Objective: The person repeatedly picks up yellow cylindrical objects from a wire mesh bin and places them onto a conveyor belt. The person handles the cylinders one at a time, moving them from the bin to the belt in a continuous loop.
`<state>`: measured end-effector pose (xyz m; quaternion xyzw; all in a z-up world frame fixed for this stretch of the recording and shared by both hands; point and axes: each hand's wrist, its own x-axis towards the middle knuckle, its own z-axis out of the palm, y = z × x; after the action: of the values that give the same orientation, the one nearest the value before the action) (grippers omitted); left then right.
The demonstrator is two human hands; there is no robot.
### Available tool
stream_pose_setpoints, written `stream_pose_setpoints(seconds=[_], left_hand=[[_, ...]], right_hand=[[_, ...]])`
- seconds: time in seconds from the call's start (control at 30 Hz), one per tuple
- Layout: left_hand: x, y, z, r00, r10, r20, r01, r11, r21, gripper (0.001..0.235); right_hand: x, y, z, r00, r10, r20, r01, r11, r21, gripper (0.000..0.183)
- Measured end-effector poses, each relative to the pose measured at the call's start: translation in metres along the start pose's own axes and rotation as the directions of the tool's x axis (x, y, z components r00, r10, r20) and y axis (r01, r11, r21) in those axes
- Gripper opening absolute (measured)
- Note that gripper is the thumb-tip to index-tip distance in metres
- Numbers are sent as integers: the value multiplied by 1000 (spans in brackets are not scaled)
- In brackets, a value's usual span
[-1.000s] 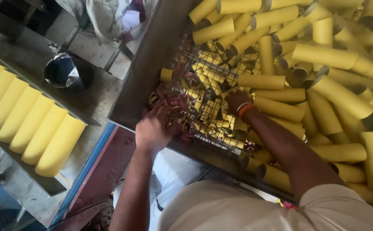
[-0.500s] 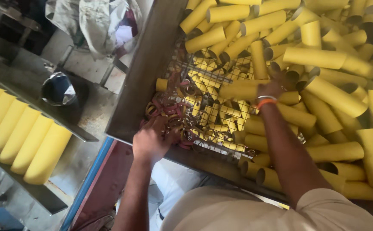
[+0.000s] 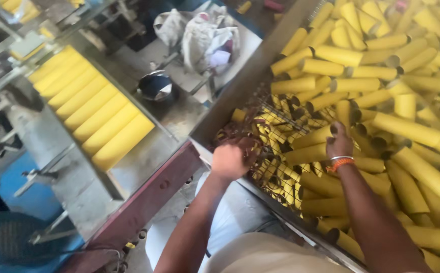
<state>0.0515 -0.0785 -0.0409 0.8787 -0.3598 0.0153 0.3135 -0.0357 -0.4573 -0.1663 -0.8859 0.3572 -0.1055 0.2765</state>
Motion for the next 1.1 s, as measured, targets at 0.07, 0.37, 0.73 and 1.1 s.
stream_pose_setpoints(seconds=[0.07,0.37,0.73,1.1], left_hand=[[-6,-1,-3,999,39,-24,-41,995,-89,24],[-71,-17,-55,916,-20,-400,-135,925,-355,13],[-123,-66,-135,730,-76,-679,179,980,83,77],[-97,-167,-127,875,-436,-211,481,729,487,88]], right_hand=[[-3,-42,-14,991,-134,1,134,988,71,53],[-28,-227,-64,837,-541,-83,287,304,909,50],[-85,-366,42,680,-722,129,154,313,937,40],[-132,-414,99,353,-933,61,923,359,138,8]])
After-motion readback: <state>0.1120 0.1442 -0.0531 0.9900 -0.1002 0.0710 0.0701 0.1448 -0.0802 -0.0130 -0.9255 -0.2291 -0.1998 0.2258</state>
